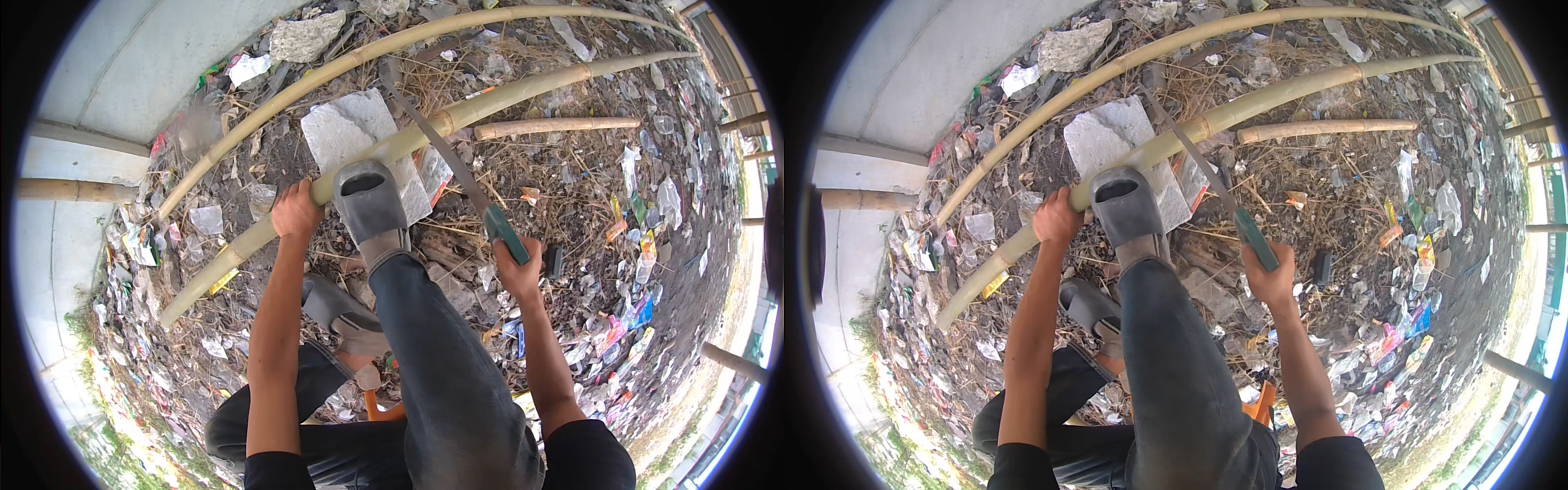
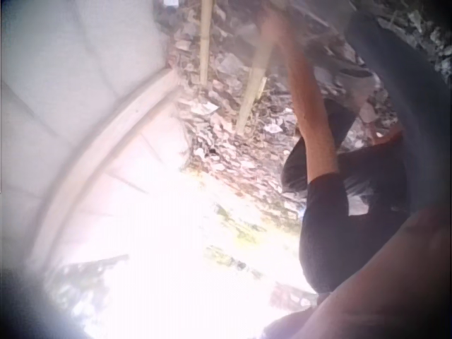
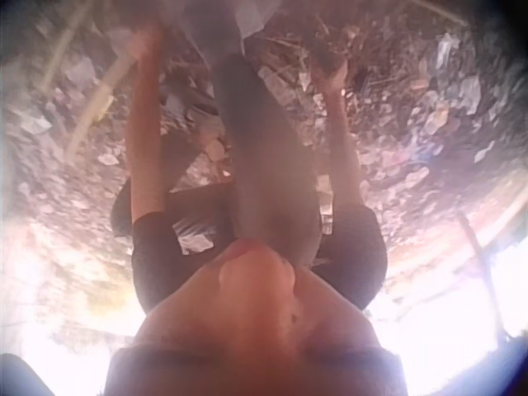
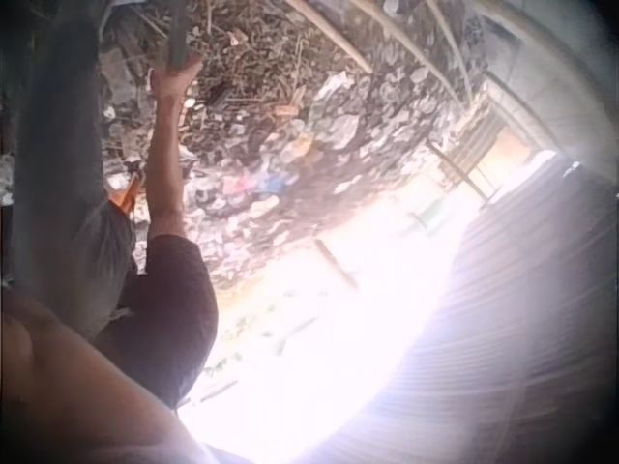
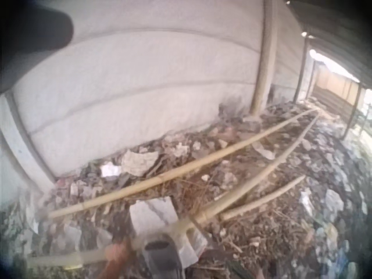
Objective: The person sits on a small stool and uses a hand saw to cut a long bamboo pole that is resting on a white block. They saw through the pole, then reposition it to make another cut.
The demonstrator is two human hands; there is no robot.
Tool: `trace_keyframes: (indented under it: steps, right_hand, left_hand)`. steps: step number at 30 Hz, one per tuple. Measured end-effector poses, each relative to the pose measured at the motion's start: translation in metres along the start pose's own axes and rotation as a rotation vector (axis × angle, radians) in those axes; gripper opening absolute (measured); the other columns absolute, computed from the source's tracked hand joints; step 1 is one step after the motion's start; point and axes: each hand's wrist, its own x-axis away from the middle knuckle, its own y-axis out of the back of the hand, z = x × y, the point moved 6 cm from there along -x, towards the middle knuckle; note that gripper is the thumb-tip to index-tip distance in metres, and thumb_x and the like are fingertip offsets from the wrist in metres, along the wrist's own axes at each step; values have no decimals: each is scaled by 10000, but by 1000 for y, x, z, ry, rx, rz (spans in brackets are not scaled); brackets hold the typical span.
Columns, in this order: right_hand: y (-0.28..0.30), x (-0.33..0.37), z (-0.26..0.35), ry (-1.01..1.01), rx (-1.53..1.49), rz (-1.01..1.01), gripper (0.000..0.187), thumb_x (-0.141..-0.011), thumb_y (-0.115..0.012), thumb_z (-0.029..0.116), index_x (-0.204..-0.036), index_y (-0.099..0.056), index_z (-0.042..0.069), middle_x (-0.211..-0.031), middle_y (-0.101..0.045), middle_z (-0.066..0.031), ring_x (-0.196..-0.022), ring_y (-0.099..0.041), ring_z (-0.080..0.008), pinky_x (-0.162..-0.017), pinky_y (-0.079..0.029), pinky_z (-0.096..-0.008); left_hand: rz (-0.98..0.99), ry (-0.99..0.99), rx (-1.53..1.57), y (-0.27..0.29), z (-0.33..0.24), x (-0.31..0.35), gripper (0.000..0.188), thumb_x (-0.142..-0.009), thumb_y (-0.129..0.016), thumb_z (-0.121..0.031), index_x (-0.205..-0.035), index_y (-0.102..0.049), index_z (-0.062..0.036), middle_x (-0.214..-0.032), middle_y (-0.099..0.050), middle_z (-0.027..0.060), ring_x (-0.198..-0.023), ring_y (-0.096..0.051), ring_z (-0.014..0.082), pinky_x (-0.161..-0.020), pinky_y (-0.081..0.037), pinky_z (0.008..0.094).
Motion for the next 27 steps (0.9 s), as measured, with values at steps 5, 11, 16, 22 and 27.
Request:
trace_keyframes:
  steps: [5,11,16,22,27]
  right_hand:
    - [-82,-115,55,183,29,-95,339,-861,-700,185,-640,-576,-41,-535,-532,-174,-489,-460,-208,-533,-432,-420]
    - [22,62,-20,-55,-12,10,300,-915,-678,115,-644,-625,-4,-547,-551,0,-532,-483,-51,-493,-402,-308]
    - [5,35,4,-81,29,24,314,-920,-660,128,-641,-606,-5,-521,-529,-8,-501,-481,-63,-445,-383,-318]
    - [-67,-104,49,180,25,-136,286,-808,-711,195,-681,-634,-50,-585,-569,-253,-536,-599,-401,-594,-492,-444]
    - [-74,-102,32,180,-5,-63,248,-837,-704,170,-714,-665,-42,-573,-591,-171,-514,-603,-273,-559,-481,-408]
  left_hand:
    - [60,12,-16,-4,-7,-4,288,-751,-796,-224,-980,-640,-145,-998,-740,82,-955,-726,321,-830,-590,461]
    - [-7,3,-15,1,-6,5,309,-734,-802,-207,-989,-640,-139,-961,-724,69,-949,-721,300,-841,-583,448]
    - [-87,-21,-67,-4,-5,8,336,-730,-811,-222,-1006,-638,-144,-954,-722,63,-967,-716,286,-857,-577,416]
    - [-39,16,-23,-1,-6,5,287,-763,-802,-265,-997,-675,-159,-960,-750,88,-921,-738,317,-803,-601,461]
    - [37,66,-34,5,-1,0,300,-760,-799,-278,-1005,-686,-147,-964,-760,121,-884,-749,358,-775,-607,491]
